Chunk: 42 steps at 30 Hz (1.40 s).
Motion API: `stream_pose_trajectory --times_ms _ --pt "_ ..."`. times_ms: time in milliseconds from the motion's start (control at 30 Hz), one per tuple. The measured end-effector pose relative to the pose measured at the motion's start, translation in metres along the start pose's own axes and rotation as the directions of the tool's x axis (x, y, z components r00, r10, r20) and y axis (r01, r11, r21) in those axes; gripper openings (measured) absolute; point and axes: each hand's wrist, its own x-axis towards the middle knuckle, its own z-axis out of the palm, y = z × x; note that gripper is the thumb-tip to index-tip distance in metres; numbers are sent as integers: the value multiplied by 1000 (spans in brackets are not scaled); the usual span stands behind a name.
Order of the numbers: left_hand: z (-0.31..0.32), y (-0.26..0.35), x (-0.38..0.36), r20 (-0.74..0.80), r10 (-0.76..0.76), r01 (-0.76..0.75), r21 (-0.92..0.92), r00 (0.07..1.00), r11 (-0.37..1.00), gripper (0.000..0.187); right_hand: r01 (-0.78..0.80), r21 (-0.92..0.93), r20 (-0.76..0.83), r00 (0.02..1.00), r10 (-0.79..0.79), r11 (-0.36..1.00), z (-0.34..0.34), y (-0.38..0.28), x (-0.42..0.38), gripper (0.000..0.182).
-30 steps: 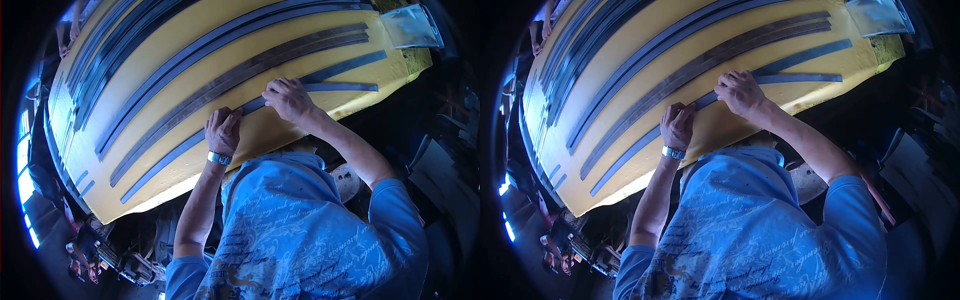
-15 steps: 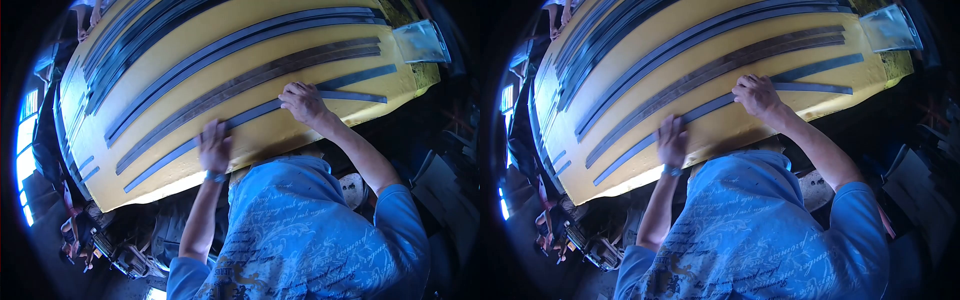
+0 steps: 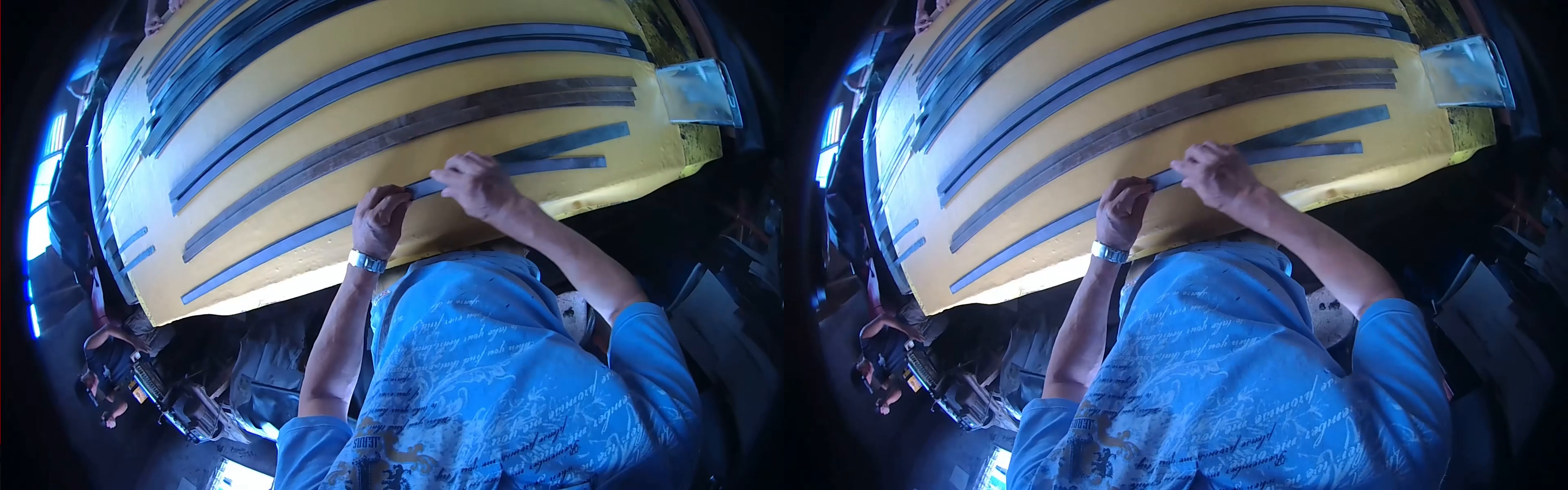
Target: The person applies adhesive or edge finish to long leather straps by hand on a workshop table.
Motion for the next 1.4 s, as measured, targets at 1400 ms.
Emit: stream_pose_trajectory --times_ms 1400 --pt "10 24 12 71 40 -51 173 997 984 19 -133 -114 81 986 143 984 -24 22 -15 24"
